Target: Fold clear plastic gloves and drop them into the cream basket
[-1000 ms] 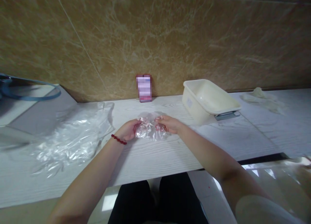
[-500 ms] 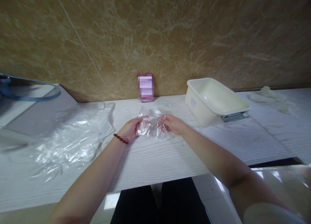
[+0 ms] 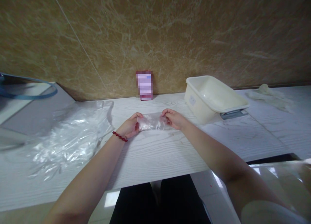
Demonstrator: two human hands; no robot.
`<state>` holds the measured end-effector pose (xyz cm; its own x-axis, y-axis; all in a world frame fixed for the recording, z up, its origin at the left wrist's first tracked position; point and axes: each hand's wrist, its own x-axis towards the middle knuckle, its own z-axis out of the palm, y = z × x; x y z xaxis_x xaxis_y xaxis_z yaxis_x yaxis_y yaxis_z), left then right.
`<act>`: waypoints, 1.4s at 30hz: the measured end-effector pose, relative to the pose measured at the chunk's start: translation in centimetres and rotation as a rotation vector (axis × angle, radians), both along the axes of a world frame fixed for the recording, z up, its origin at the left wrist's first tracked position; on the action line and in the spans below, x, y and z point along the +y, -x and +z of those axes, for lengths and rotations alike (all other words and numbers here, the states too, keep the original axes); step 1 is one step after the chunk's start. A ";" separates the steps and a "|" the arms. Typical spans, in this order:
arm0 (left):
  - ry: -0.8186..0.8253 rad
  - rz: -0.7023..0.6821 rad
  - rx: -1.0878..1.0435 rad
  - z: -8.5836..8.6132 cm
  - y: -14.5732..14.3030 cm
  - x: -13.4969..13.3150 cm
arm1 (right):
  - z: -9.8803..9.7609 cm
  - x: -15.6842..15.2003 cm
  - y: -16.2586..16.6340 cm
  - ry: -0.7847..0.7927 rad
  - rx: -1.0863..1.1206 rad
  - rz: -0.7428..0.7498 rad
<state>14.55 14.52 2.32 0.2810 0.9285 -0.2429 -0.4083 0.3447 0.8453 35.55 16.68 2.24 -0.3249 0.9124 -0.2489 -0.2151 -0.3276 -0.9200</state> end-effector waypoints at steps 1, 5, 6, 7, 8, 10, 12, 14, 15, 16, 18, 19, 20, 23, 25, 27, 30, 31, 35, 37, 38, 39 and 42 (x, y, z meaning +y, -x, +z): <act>-0.005 -0.008 -0.006 0.1 0.0 -0.1 | 0.0 0.0 0.0 -0.008 0.009 -0.004; 0.012 -0.050 -0.074 0.6 0.3 -0.3 | 0.0 -0.1 0.1 -0.024 0.044 -0.002; 0.023 -0.067 -0.092 0.8 0.3 -0.3 | 0.0 -0.1 0.1 -0.027 0.042 -0.003; 0.034 -0.078 -0.102 0.8 0.3 -0.3 | -0.1 -0.1 0.1 -0.032 0.037 -0.005; 0.045 -0.079 -0.102 0.8 0.3 -0.3 | -0.1 -0.1 0.2 -0.038 0.031 -0.008; 0.062 -0.038 -0.067 0.7 0.1 -0.2 | -0.2 -0.1 0.3 -0.053 0.027 -0.016; 0.049 0.039 0.009 0.4 -0.3 -0.2 | -0.2 -0.1 0.3 -0.061 0.039 -0.025; -0.004 0.106 0.096 0.1 -0.8 -0.2 | -0.1 -0.1 0.3 -0.067 0.059 -0.029; -0.037 0.131 0.137 0.0 -1.0 -0.3 | -0.1 -0.1 0.3 -0.074 0.075 -0.028; -0.066 0.155 0.177 -0.1 -1.2 -0.4 | 0.0 -0.1 0.3 -0.081 0.098 -0.025; -0.119 0.221 0.242 -0.2 -1.6 -0.6 | 0.1 -0.2 0.3 -0.092 0.168 -0.024; -0.150 0.258 0.264 -0.3 -1.7 -0.7 | 0.2 -0.2 0.4 -0.086 0.206 -0.028; -0.185 0.295 0.278 -0.4 -1.8 -0.7 | 0.3 -0.3 0.5 -0.069 0.234 -0.037; -0.262 0.347 0.280 -0.6 -2.1 -0.9 | 0.2 -0.5 1.0 -0.004 0.230 -0.065; -0.278 0.353 0.273 -0.6 -2.3 -0.9 | 0.0 -0.7 1.5 -0.001 0.177 -0.050; -0.282 0.339 0.244 -0.5 -2.6 -1.0 | -0.3 -0.9 1.8 -0.031 0.127 -0.024; -0.257 0.299 0.180 -0.3 -2.7 -1.2 | -0.4 -1.2 1.9 -0.037 0.081 -0.009; -0.241 0.293 0.168 -0.2 -2.7 -1.2 | -0.3 -1.3 1.9 -0.022 0.074 0.010; -0.194 0.331 0.135 -0.2 -2.4 -0.9 | 0.0 -1.5 1.7 -0.020 0.045 0.109; -0.187 0.335 0.122 -0.3 -2.2 -0.7 | -0.2 -1.4 1.6 -0.062 0.024 0.077; -0.188 0.333 0.123 -0.3 -2.2 -0.7 | -0.3 -1.3 1.6 -0.086 0.018 0.052; -0.191 0.328 0.126 -0.3 -2.1 -0.6 | -0.5 -1.1 1.6 -0.108 0.016 0.031; -0.209 0.314 0.119 -0.1 -2.1 -0.6 | -1.0 -0.6 1.5 -0.160 0.026 -0.003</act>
